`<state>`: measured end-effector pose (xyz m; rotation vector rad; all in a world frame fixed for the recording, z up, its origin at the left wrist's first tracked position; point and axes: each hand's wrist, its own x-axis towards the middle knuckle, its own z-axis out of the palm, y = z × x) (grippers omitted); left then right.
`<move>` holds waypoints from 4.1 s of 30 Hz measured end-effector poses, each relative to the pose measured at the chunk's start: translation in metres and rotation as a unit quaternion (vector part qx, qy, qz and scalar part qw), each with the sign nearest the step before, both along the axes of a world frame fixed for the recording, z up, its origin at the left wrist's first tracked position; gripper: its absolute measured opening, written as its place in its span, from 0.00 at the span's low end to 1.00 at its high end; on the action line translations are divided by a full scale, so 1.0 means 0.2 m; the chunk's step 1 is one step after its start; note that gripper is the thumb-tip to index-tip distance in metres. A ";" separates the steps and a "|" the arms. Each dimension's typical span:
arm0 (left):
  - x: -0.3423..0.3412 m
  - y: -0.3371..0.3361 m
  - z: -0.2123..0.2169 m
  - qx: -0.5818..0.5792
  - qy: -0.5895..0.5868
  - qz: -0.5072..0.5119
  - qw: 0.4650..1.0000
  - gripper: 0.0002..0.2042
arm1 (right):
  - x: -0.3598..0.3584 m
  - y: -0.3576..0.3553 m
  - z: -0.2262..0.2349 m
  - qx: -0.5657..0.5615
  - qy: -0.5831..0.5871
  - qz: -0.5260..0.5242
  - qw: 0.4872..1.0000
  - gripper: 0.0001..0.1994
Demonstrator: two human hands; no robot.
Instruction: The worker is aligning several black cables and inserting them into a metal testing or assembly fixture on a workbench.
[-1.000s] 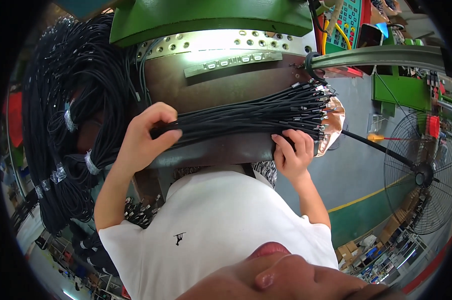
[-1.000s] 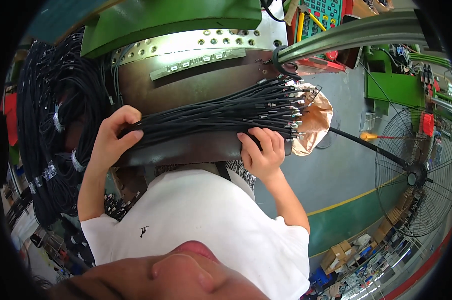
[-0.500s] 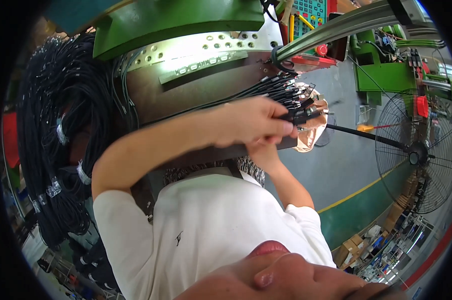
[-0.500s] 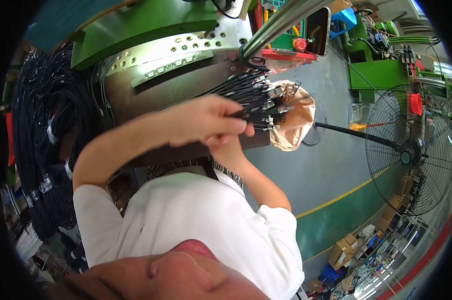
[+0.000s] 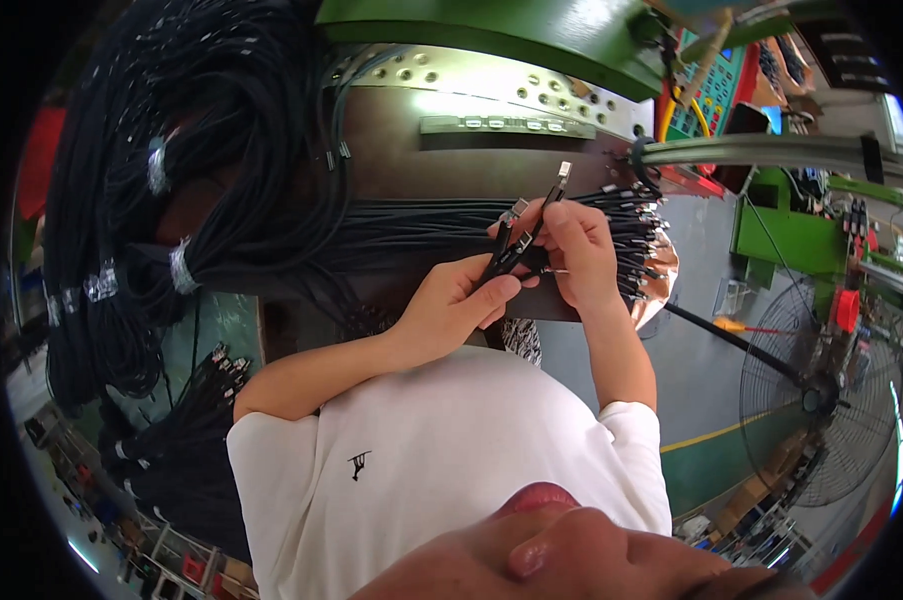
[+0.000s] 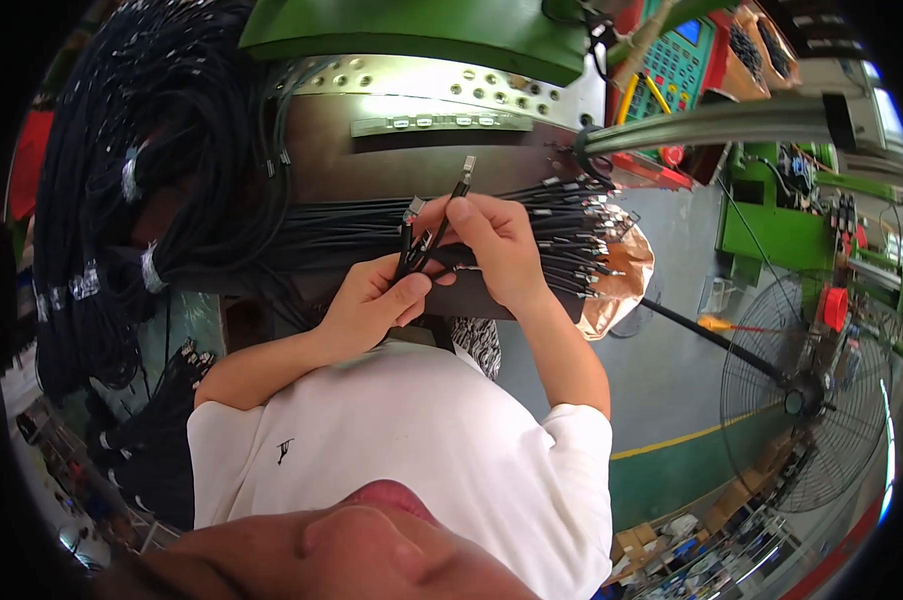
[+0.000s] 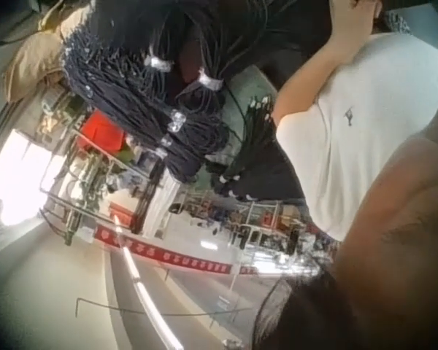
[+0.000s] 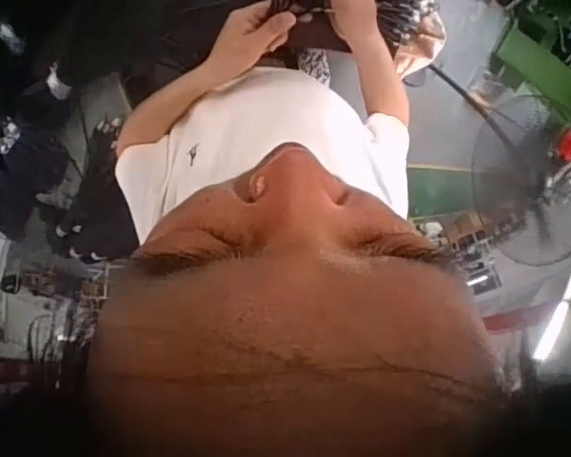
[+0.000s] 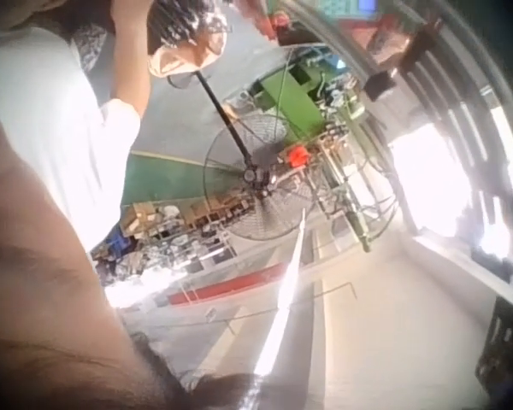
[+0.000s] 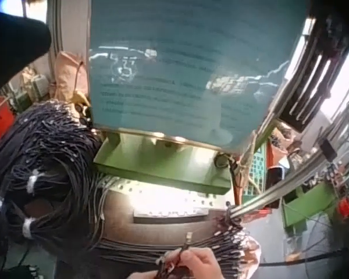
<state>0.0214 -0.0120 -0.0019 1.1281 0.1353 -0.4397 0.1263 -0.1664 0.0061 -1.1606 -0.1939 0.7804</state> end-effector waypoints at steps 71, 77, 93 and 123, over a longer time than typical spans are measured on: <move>-0.01 0.12 0.07 -0.169 0.072 0.155 0.971 0.10 | 0.16 0.18 -0.08 -0.248 -0.661 0.062 0.705 0.10; 0.01 0.14 0.08 -0.186 0.116 0.138 0.966 0.14 | 0.18 0.17 -0.05 -0.251 -0.656 0.111 0.703 0.10; -0.02 0.16 0.16 -0.002 0.034 -0.013 0.999 0.15 | 0.17 0.02 -0.04 -0.239 -0.737 -0.079 0.627 0.13; 0.20 0.41 0.23 0.202 -0.067 -0.026 0.977 0.14 | 0.25 -0.05 -0.14 -0.284 -0.561 -0.002 0.778 0.10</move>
